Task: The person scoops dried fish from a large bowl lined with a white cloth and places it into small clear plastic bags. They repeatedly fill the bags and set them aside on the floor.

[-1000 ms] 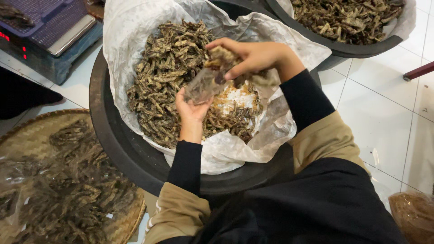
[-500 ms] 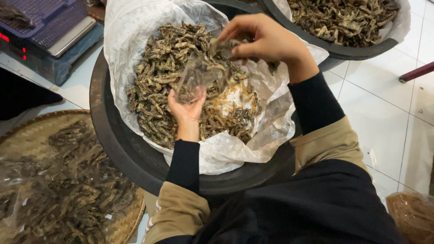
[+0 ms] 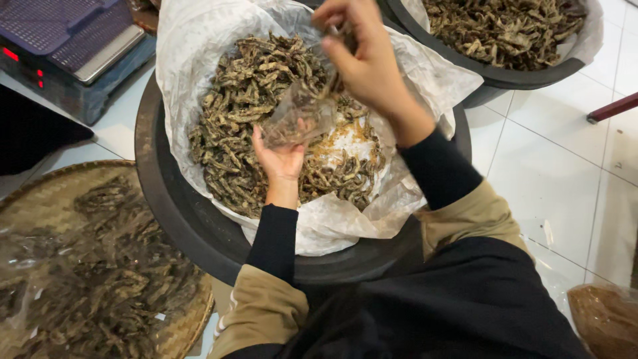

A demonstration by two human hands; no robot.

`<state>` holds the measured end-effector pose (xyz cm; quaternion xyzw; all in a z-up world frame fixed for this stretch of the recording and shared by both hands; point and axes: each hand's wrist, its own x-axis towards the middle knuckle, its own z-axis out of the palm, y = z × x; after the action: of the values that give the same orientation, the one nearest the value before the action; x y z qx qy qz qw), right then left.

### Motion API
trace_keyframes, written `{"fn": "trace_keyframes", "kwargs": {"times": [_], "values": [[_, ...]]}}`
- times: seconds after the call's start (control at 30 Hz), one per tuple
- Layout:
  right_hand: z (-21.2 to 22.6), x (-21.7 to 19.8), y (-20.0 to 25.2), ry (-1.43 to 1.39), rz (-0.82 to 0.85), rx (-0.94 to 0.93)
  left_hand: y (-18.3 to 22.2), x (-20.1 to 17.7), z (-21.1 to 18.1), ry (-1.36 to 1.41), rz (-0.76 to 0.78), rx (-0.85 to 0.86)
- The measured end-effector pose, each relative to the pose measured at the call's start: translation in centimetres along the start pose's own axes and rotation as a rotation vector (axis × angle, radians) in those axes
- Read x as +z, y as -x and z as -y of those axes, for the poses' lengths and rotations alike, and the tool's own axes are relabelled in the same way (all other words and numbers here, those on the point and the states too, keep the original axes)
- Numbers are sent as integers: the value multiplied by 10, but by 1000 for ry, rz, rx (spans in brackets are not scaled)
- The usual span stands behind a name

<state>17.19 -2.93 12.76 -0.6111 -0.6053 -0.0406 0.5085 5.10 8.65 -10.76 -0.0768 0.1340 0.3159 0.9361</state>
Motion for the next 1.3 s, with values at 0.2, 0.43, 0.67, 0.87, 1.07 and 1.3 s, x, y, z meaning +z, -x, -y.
{"fn": "trace_keyframes", "kwargs": {"times": [0.2, 0.43, 0.67, 0.87, 1.07, 1.3], "values": [[-10, 57, 19, 236, -266, -248, 6, -2, 10, -13, 66, -26], [31, 31, 48, -130, 13, -129, -4, -8, -12, 103, -129, 205], [-172, 61, 148, 29, -43, 557, -18, -32, -46, 124, 81, 243], [-276, 171, 293, 341, 801, 1092, -13, -20, -45, 94, 0, 263], [-225, 225, 281, 459, 528, 972, -13, -17, -45, 72, -23, 275], [-288, 144, 286, 271, 733, 741, 0, -12, -32, 87, 147, 190]]}}
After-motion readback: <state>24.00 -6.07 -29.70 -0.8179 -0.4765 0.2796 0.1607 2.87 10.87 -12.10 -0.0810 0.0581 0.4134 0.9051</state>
